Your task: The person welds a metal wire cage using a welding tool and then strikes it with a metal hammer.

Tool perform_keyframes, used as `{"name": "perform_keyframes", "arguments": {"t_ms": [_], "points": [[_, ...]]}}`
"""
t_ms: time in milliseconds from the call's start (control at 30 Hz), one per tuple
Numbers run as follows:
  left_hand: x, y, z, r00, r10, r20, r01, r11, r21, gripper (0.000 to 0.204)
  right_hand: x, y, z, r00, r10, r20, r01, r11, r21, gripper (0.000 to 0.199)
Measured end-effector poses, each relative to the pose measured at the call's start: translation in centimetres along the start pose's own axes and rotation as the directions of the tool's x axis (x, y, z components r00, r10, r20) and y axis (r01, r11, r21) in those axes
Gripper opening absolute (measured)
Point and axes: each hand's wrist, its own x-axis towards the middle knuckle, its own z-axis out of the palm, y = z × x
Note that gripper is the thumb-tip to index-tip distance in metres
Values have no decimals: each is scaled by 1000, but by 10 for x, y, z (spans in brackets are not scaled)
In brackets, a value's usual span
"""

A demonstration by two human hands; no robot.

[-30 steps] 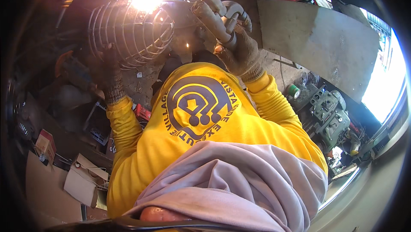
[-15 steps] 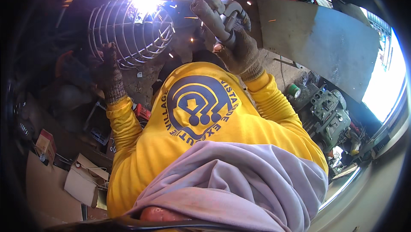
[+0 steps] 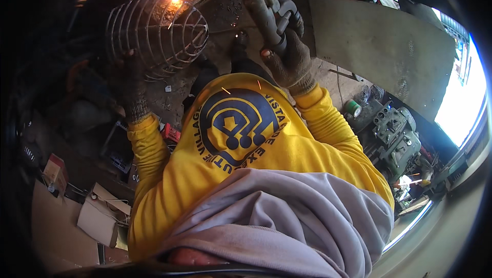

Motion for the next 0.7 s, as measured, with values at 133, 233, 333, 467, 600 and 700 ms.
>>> {"name": "perform_keyframes", "arguments": {"t_ms": [133, 233, 333, 467, 600, 700], "points": [[3, 7, -11, 967, 232, -106, 44, 260, 965, 37, 1, -3, 1, 1000, -4, 1, 4, 1000, -11, 50], [7, -10, 26, 928, 372, -8, 50, -103, 993, 42, 1, -2, 0, 1000, -10, 12, 11, 999, -31, 50], [9, -26, 76, 910, 392, 135, 26, -381, 924, 41, 1, -3, 1, 1000, -3, 21, 4, 1000, -25, 51], [5, -24, 67, 909, 405, 102, 69, -386, 920, 48, 5, -10, 2, 999, 14, 38, -15, 1000, 15, 53], [5, -22, 75, 927, 353, -128, 152, -41, 988, 61, 7, -9, 2, 999, 15, 46, -15, 1000, -14, 54], [6, -21, 75, 901, 396, -175, 291, -256, 922, 64, 10, -10, 4, 994, -91, 64, 97, 991, -89, 37]]}}
